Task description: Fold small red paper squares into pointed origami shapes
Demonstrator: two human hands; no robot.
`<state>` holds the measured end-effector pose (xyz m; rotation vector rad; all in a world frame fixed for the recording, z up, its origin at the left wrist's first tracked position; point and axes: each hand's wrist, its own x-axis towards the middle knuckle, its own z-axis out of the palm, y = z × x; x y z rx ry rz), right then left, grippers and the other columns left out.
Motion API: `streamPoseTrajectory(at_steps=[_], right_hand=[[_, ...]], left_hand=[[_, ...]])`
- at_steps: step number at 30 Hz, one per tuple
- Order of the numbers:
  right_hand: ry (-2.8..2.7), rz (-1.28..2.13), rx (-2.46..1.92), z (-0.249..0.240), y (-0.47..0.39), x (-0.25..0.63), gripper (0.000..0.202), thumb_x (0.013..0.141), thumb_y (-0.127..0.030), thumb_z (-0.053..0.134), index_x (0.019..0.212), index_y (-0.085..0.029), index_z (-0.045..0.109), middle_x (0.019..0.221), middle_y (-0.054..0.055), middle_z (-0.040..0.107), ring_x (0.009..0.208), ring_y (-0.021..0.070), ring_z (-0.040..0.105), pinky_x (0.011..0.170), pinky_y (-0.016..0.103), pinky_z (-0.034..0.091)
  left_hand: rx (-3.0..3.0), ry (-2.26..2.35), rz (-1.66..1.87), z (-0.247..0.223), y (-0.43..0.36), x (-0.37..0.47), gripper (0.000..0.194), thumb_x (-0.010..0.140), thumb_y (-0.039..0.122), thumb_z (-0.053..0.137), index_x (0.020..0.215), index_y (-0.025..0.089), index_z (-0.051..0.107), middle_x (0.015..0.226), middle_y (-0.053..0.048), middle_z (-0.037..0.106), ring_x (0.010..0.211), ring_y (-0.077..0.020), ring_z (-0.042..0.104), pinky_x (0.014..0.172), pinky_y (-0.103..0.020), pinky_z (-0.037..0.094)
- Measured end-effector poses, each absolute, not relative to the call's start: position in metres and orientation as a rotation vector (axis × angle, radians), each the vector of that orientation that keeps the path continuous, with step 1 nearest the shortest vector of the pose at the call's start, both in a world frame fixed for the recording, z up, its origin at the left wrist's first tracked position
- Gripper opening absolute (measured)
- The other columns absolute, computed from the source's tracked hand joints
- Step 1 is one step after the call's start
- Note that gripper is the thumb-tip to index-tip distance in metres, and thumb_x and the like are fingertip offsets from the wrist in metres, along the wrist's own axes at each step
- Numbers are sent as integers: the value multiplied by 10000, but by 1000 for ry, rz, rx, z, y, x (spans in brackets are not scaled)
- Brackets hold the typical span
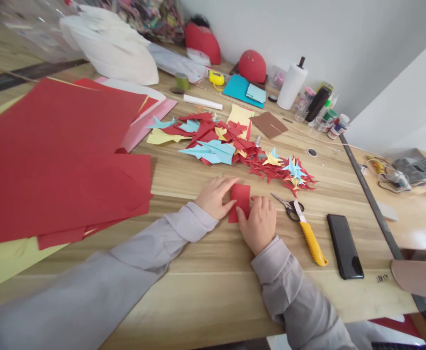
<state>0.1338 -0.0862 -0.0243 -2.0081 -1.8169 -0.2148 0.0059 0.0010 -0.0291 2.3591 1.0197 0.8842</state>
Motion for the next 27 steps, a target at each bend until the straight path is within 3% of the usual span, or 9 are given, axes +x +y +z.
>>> streamPoseTrajectory(at_steps=[4,7,10,15,18,23,27], right_hand=[[-1726,-100,-1926,-26,-85,138,400,774,-388,548,1047,-98,511,840,101,571,783,216,512,737,365,413],[-1609,210,-1836,-23,-84,141,248,785,-359,537,902,-143,570,717,42,572,632,165,498,606,297,413],[-1400,554,-1676,-19,-79,142,209,789,-366,538,731,-171,582,593,-4,544,524,123,455,507,250,380],[-1089,906,-1379,-10,-56,135,248,721,-409,619,788,-170,622,697,17,634,590,140,549,560,269,454],[-1126,1045,-1274,-4,-40,132,280,686,-417,652,847,-188,655,793,20,672,668,160,594,630,294,487],[-1083,1136,-1239,-6,-29,134,295,659,-415,680,847,-187,680,772,24,689,642,163,616,624,302,502],[-924,1199,-1188,-15,-28,142,292,661,-417,680,833,-182,670,713,13,682,576,148,604,567,285,493]], left_hand=[[1913,811,1047,-31,1,7,500,656,56,522,1146,151,536,856,-49,619,781,-147,581,769,-314,492],[1502,723,1026,-31,2,8,491,633,120,610,1120,143,559,784,-24,625,660,-109,587,654,-250,509],[1217,663,998,-29,6,9,511,559,184,714,1054,126,602,786,-38,652,657,-118,608,626,-248,518],[979,754,935,-26,14,9,353,435,259,790,739,118,681,638,-36,676,554,-147,607,520,-279,526],[907,837,982,-26,21,8,330,376,267,806,652,135,681,582,-18,669,520,-145,596,496,-274,523],[1079,818,1075,-27,30,-1,249,512,240,748,731,133,697,602,-29,663,507,-120,581,509,-251,516],[1290,639,1078,-28,30,-4,392,592,156,667,985,165,668,988,-90,646,573,-89,598,565,-242,515]])
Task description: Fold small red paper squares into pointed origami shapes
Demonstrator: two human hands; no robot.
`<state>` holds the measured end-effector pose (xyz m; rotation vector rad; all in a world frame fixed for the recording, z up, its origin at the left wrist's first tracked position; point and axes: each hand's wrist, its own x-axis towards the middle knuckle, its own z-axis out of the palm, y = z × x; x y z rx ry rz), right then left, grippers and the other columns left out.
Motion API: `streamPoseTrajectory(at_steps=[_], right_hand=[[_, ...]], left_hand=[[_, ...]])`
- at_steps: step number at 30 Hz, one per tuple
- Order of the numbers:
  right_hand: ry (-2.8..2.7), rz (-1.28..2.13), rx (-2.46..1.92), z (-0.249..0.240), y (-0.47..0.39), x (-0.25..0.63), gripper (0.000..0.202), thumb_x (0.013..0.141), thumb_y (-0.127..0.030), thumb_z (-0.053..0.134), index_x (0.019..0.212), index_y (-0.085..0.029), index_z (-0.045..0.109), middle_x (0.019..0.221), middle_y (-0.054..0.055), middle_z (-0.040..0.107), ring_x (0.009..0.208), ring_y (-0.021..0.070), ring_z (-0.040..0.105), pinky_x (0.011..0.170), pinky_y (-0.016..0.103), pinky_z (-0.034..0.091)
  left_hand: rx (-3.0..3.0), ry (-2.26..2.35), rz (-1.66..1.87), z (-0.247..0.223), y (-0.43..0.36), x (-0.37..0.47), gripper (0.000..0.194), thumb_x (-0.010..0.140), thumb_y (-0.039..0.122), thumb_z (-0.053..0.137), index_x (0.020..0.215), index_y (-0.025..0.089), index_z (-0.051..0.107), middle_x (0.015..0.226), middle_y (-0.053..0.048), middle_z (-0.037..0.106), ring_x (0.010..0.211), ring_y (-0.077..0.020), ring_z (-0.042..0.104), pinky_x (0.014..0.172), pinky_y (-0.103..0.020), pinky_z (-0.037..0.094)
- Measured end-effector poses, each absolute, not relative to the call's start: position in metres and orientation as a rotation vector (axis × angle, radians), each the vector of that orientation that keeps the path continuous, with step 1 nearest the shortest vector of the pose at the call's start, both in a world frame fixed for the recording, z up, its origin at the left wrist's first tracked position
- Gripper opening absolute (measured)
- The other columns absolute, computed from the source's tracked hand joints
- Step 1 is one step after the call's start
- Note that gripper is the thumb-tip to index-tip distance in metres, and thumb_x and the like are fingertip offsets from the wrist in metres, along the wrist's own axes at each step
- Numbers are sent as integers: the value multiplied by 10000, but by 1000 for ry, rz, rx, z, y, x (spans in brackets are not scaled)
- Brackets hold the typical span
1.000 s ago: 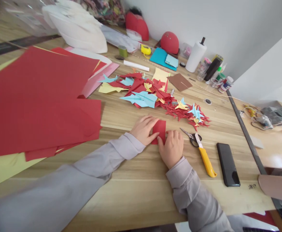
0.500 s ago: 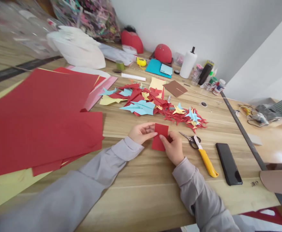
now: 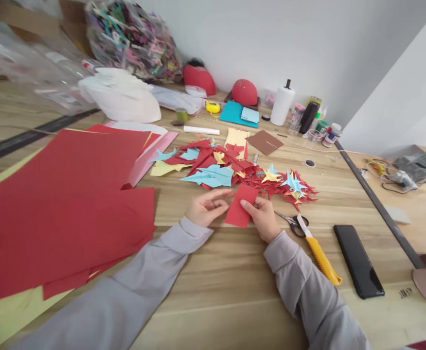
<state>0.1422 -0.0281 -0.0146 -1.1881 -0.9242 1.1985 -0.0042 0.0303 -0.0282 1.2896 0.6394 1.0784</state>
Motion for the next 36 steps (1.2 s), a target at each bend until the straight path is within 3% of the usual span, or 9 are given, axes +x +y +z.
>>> streamPoseTrajectory(at_steps=[2,4,8,13,16,20,23,28,36], right_hand=[[-908,1234,-1160,-16,-28,144,272,659,-401,686,818,-181,667,704,6,675,572,137,595,560,270,484],[-935,1249,-1149,-15,-27,145,245,663,-385,687,791,-177,662,665,-3,657,542,118,568,528,245,462],[-998,1194,-1219,-14,-28,144,232,687,-392,663,691,-163,625,479,-42,551,382,62,417,392,190,337],[-990,1169,-1217,-17,-29,142,334,748,-485,556,716,-159,620,508,-14,564,413,82,454,406,204,372],[-902,1155,-1147,-18,-30,142,421,781,-554,459,825,-166,618,648,29,613,487,113,507,410,222,410],[-961,1141,-1131,-17,-30,142,347,688,-483,626,887,-199,611,771,24,628,585,128,536,456,232,459],[-1014,1116,-1188,-17,-30,141,276,649,-399,689,821,-192,627,726,6,620,588,120,524,466,226,456],[-993,1053,-1283,-16,-30,138,240,652,-395,684,635,-167,613,549,-14,568,468,98,461,442,237,417],[-958,1063,-1251,-17,-29,138,221,645,-358,701,710,-162,624,584,-12,592,485,96,481,450,230,428]], left_hand=[[1424,586,1042,-27,30,-3,306,599,135,641,898,166,702,1056,-102,618,645,-104,620,590,-235,515],[1489,561,1034,-26,31,-1,179,593,157,655,758,162,725,928,-98,657,775,-164,639,632,-243,523],[1444,613,1024,-24,36,1,130,530,213,740,637,144,711,835,-93,669,663,-164,636,566,-270,544],[1250,654,984,-23,35,2,178,563,291,743,602,134,670,851,-87,690,566,-159,637,537,-311,565],[1194,703,978,-22,33,2,206,554,306,753,600,129,657,728,-68,695,538,-167,637,534,-311,564],[1160,771,968,-23,33,2,233,547,316,759,626,125,652,613,-45,679,549,-183,646,554,-315,569],[1162,810,987,-24,33,2,237,540,302,762,631,123,637,607,-31,676,537,-161,638,581,-303,570],[1090,781,992,-23,34,4,356,502,265,782,737,139,546,650,-20,684,542,-152,635,507,-273,549],[1103,785,1008,-25,35,4,393,481,245,790,772,121,557,620,-20,667,522,-140,619,457,-240,516]])
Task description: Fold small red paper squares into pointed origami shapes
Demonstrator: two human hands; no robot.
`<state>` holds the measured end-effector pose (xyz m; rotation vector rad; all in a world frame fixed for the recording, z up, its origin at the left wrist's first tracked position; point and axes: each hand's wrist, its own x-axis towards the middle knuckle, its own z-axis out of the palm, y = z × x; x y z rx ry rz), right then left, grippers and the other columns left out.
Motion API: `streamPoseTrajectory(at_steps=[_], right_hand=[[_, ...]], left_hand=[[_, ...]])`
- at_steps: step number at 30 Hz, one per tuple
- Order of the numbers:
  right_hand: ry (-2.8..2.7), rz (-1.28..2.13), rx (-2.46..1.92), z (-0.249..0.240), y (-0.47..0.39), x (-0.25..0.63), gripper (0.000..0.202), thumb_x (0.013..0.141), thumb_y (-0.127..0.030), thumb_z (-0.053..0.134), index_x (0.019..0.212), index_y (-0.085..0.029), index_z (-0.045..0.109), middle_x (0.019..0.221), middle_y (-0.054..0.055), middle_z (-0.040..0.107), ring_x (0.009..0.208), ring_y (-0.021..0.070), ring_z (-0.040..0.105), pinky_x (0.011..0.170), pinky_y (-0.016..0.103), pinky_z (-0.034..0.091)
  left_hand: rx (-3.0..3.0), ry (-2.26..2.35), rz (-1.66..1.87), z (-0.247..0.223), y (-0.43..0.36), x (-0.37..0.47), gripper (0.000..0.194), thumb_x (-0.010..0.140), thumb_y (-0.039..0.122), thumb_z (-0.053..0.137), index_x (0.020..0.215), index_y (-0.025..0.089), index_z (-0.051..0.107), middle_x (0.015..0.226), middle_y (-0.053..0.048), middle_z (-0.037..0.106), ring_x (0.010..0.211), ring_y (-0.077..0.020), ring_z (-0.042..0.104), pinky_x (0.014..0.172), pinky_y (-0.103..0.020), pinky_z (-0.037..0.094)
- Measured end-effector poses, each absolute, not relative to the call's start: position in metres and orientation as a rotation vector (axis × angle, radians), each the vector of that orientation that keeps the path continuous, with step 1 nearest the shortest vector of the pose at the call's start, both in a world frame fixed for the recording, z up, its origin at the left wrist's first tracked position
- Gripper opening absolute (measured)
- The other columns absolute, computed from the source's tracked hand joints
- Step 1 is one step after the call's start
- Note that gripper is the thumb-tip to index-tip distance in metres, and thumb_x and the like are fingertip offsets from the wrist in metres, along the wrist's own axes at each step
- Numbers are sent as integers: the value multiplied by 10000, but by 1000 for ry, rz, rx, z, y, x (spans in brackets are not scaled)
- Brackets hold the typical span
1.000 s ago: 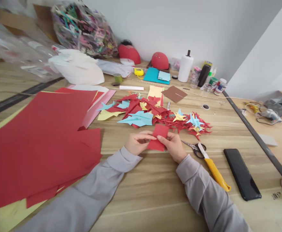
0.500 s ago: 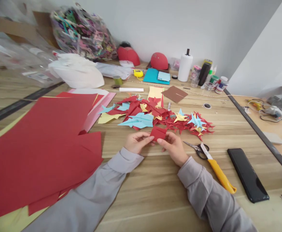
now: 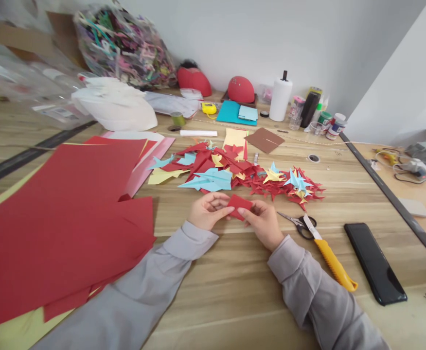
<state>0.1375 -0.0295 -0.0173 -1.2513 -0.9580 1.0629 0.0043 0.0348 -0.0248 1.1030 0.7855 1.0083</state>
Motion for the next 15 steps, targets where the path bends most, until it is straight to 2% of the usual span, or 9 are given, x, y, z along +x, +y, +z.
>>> streamPoseTrajectory(at_steps=[6,11,15], right_hand=[[-963,1063,-1246,-16,-30,138,199,641,-337,709,651,-160,618,542,-20,589,452,86,483,448,223,416],[-925,1055,-1188,-16,-31,140,159,641,-278,718,760,-191,658,708,-6,663,627,112,574,597,238,465],[-929,1048,-1179,-17,-31,140,114,636,-256,725,718,-196,672,699,-9,670,629,110,576,614,238,463]], left_hand=[[1207,812,988,-27,35,4,311,538,301,754,766,115,654,675,-54,688,572,-143,619,495,-246,525],[1377,793,956,-26,31,3,154,567,249,719,670,138,691,586,-28,662,504,-110,555,486,-227,476],[1465,777,980,-24,29,3,143,566,236,710,676,146,693,624,-31,671,545,-116,561,533,-231,474]])
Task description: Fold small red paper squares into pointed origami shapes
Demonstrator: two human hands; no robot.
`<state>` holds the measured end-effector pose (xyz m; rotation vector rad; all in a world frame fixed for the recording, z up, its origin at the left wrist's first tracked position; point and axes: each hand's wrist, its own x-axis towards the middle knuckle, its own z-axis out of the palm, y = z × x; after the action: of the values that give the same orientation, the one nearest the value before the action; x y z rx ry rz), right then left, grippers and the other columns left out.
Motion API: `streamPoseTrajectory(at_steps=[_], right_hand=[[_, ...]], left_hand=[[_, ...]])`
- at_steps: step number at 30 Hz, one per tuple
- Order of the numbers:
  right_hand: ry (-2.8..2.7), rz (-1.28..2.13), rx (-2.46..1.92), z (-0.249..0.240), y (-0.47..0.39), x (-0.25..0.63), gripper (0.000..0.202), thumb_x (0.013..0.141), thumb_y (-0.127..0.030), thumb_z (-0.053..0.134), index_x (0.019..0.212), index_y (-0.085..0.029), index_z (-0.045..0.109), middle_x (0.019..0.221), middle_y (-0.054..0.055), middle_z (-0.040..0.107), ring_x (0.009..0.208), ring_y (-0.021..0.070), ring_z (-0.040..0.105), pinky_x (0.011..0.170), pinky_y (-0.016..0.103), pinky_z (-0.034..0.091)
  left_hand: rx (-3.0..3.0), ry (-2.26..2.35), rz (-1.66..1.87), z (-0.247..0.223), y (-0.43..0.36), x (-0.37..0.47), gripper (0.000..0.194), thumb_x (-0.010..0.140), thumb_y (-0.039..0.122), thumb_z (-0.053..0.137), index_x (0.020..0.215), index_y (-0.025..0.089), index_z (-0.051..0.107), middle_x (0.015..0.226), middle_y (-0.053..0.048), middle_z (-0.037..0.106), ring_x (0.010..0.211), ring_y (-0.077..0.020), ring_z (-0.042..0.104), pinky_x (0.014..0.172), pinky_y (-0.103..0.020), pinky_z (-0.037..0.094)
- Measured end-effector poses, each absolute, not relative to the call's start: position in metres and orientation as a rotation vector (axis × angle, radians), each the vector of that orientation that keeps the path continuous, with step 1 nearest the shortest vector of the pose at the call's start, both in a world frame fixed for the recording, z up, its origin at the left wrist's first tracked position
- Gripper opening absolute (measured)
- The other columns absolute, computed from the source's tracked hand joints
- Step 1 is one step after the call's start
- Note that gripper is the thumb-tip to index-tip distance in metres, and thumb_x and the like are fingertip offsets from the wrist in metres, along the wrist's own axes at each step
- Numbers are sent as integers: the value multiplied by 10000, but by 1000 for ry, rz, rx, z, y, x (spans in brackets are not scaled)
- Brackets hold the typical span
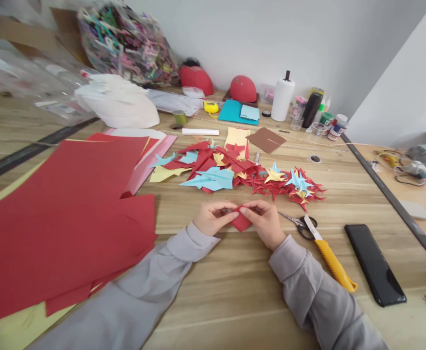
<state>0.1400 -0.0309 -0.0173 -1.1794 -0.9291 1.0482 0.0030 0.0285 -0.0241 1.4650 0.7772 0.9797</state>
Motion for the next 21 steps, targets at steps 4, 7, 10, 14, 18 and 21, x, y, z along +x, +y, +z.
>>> streamPoseTrajectory(at_steps=[4,7,10,14,18,21], right_hand=[[-862,1029,-1147,-18,-30,141,129,629,-251,734,731,-208,669,695,-22,665,626,107,570,615,235,456],[-867,1063,-1141,-17,-31,141,141,618,-256,741,732,-210,671,694,-21,663,627,112,570,619,243,455],[-936,1074,-1162,-16,-31,142,126,627,-263,732,733,-211,690,723,-7,672,664,128,581,659,265,461],[-996,1043,-1152,-17,-31,143,74,643,-254,721,708,-221,705,736,0,672,705,137,585,697,275,459],[-958,1026,-1122,-18,-30,143,65,639,-233,725,702,-233,708,747,-9,664,711,130,580,686,263,456],[-950,1028,-1117,-18,-30,144,67,633,-226,729,696,-232,709,747,-11,659,705,126,576,673,257,454]], left_hand=[[1452,799,987,-25,30,4,170,578,268,712,692,143,691,655,-41,681,584,-133,578,582,-253,486],[1488,770,1007,-26,32,4,129,591,251,705,665,146,689,639,-38,671,573,-125,565,569,-242,469],[1535,712,1026,-26,32,3,89,603,226,693,645,148,687,635,-39,661,565,-118,559,537,-230,449],[1530,698,1028,-27,32,3,116,610,236,694,684,147,690,667,-45,675,589,-128,579,557,-237,467],[1506,752,993,-29,32,3,167,608,284,706,703,147,694,671,-45,686,599,-139,593,581,-250,484],[1523,768,991,-29,32,3,142,617,281,700,662,147,693,644,-40,678,584,-132,578,570,-243,468]])
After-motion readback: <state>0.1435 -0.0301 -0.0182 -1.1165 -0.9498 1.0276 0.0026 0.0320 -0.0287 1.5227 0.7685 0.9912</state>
